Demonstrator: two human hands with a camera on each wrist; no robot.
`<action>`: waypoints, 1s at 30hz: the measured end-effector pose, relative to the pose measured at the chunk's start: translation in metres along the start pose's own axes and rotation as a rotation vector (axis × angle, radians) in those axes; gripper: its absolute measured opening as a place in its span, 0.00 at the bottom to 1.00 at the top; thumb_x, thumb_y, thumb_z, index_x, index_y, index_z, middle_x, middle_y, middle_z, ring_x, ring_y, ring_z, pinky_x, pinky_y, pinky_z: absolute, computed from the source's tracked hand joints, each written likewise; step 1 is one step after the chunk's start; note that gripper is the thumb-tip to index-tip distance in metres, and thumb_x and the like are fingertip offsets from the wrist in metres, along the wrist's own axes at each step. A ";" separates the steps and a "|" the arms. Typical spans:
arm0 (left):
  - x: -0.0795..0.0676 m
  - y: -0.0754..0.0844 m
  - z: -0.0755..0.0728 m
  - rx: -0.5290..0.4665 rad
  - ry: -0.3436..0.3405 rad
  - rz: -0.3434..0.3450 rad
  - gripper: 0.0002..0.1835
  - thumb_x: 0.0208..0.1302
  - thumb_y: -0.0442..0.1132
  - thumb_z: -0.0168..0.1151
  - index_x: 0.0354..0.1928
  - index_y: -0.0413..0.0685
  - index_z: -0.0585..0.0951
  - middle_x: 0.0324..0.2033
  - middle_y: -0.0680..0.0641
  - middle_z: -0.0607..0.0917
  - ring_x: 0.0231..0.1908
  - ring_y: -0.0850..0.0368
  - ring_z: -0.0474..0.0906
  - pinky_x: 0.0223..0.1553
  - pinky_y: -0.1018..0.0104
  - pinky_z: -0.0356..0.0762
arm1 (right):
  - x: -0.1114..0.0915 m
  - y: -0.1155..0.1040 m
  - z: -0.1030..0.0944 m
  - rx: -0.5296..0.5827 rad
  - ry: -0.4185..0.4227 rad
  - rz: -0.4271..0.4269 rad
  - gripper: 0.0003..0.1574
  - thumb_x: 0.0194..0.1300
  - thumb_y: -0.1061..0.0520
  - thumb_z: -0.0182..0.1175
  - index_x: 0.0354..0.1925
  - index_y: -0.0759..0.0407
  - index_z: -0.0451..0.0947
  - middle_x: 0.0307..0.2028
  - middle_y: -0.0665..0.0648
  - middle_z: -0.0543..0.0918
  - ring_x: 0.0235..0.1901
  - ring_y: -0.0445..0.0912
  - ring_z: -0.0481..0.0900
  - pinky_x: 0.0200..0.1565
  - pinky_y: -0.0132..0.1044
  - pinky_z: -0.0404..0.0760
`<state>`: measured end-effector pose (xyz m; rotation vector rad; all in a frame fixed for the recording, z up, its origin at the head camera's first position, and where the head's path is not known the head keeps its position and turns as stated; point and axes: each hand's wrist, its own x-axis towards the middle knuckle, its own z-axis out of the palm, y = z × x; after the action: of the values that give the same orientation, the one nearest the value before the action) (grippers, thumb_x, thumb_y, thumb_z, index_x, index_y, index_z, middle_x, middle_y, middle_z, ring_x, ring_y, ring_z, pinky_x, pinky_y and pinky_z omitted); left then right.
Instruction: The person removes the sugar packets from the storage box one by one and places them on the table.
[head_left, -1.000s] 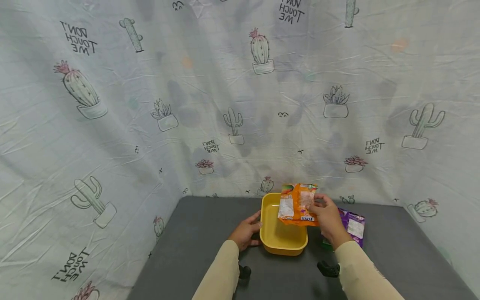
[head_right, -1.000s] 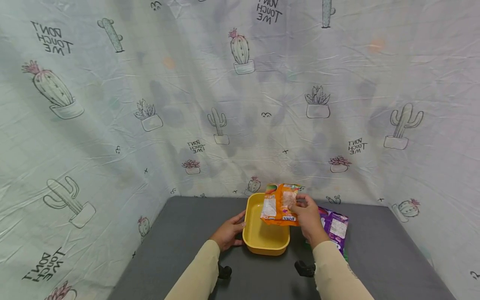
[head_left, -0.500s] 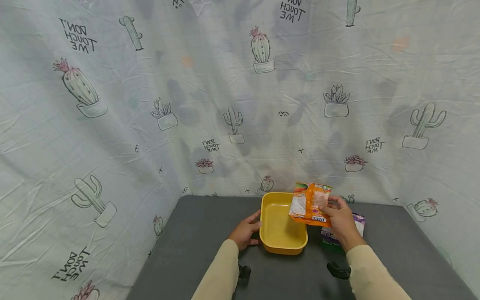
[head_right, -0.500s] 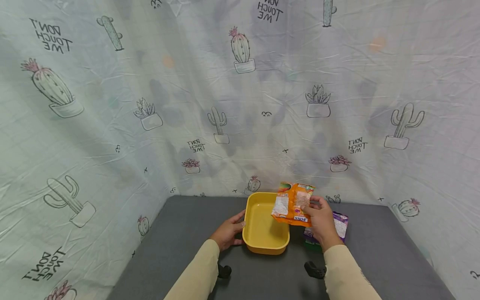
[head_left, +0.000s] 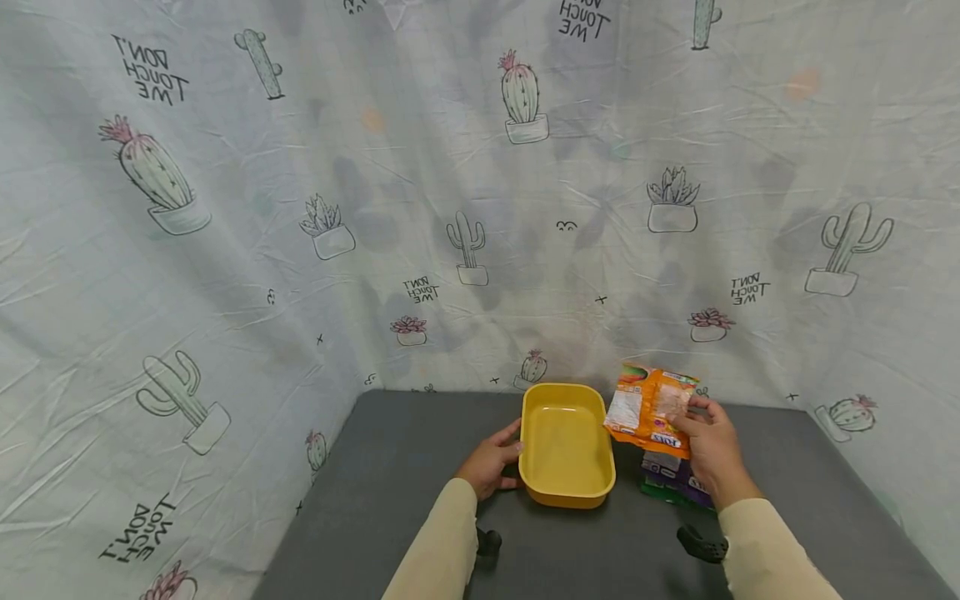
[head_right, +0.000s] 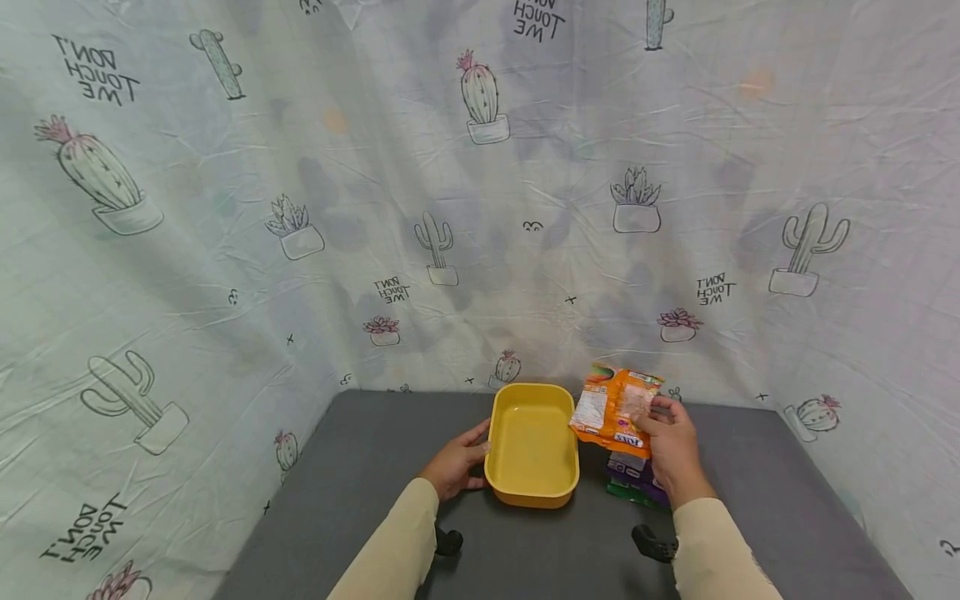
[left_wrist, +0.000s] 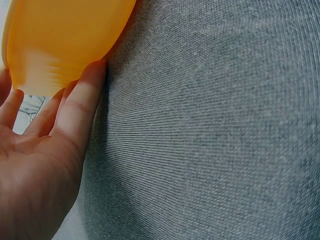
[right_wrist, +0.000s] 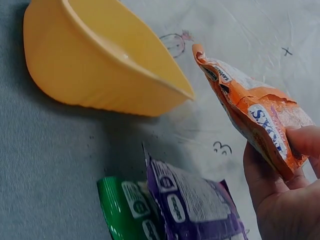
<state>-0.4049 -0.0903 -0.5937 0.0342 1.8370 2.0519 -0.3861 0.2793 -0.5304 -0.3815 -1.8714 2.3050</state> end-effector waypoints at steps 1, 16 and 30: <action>0.000 0.000 0.000 -0.001 0.000 -0.002 0.34 0.84 0.41 0.62 0.86 0.57 0.66 0.70 0.42 0.79 0.62 0.46 0.81 0.52 0.38 0.85 | 0.001 0.001 -0.002 0.005 0.008 0.006 0.21 0.79 0.67 0.64 0.60 0.52 0.67 0.41 0.43 0.82 0.38 0.40 0.86 0.40 0.38 0.88; 0.002 -0.004 0.000 0.004 -0.016 0.005 0.35 0.84 0.42 0.63 0.86 0.57 0.65 0.68 0.42 0.80 0.61 0.46 0.82 0.52 0.38 0.85 | -0.002 0.008 -0.036 -0.001 0.030 0.059 0.20 0.82 0.63 0.62 0.60 0.47 0.67 0.46 0.45 0.80 0.37 0.41 0.86 0.39 0.39 0.89; 0.010 -0.005 -0.007 -0.014 -0.036 -0.010 0.35 0.83 0.45 0.64 0.86 0.62 0.65 0.73 0.44 0.77 0.62 0.47 0.81 0.52 0.41 0.85 | -0.004 0.015 -0.054 -0.113 0.003 0.076 0.20 0.80 0.64 0.64 0.60 0.51 0.66 0.41 0.47 0.80 0.35 0.42 0.85 0.37 0.40 0.88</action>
<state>-0.4152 -0.0938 -0.6019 0.0577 1.7975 2.0439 -0.3664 0.3257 -0.5550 -0.4784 -2.0250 2.2499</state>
